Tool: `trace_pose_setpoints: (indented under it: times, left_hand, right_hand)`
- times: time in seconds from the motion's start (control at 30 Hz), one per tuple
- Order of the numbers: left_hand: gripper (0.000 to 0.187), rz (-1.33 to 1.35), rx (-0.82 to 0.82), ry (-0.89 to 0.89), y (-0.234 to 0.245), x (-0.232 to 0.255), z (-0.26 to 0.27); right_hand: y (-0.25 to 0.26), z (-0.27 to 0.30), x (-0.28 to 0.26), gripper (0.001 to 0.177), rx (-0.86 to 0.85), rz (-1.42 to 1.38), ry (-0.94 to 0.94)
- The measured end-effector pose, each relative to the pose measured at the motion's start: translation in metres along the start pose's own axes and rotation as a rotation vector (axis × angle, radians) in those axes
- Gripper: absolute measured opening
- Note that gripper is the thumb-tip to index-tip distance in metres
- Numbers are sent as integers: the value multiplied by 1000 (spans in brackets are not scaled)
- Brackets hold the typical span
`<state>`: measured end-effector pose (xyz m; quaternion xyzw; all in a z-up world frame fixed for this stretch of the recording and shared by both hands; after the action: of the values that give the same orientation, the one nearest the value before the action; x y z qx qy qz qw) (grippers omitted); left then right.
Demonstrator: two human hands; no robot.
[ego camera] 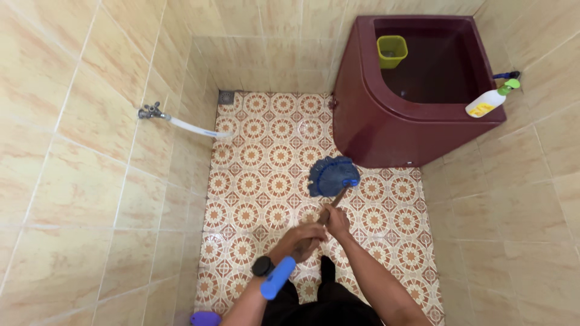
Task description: The person mops a patterned tiled floor in a bathroom using a blue mop, working around a water tap and a maroon water container.
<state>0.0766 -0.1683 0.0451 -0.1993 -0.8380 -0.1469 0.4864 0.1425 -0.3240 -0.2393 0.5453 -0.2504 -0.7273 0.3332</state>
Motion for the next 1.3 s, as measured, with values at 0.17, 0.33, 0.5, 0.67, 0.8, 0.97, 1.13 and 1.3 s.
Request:
trace_pose_setpoints:
  times: [0.17,0.33,0.5,0.67,0.8,0.97,1.13,1.3]
  left_hand:
    - [16,-270,-195,183,-4,20,-7]
    - [12,-353,-273,226,-1,40,-22]
    - [13,-306,-353,258,-30,17,-14]
    - [20,-70,-369,330,-53,4,-5]
    - [16,-118,-340,322,-50,0,-16]
    - [11,-265,-371,296,-45,18,-21]
    - [22,-286,-477,290,-43,35,-21]
    - [18,-210,-461,222,-66,21,-10]
  right_hand:
    - [6,12,3,30,40,22,-36]
    - [4,34,-1,18,65,-13,-24]
    - [15,54,6,17,174,-161,74]
    - [37,55,25,8,266,-241,141]
    - [32,41,56,14,140,-142,-146]
    - [34,55,40,11,133,-86,-106]
    - [30,76,31,15,223,-134,-84]
    - [38,92,35,22,370,-278,84]
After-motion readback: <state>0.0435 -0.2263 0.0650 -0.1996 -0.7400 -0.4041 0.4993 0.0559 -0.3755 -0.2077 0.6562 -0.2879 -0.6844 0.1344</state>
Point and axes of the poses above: each hand's wrist, its own z-axis away from the middle knuckle, its own y-axis out of the back of the hand, x = y × z, the point moved 10 cm from there along -z, towards the middle knuckle, and after that the axes turned 3 degrees about -z, right-handed, at the moved point
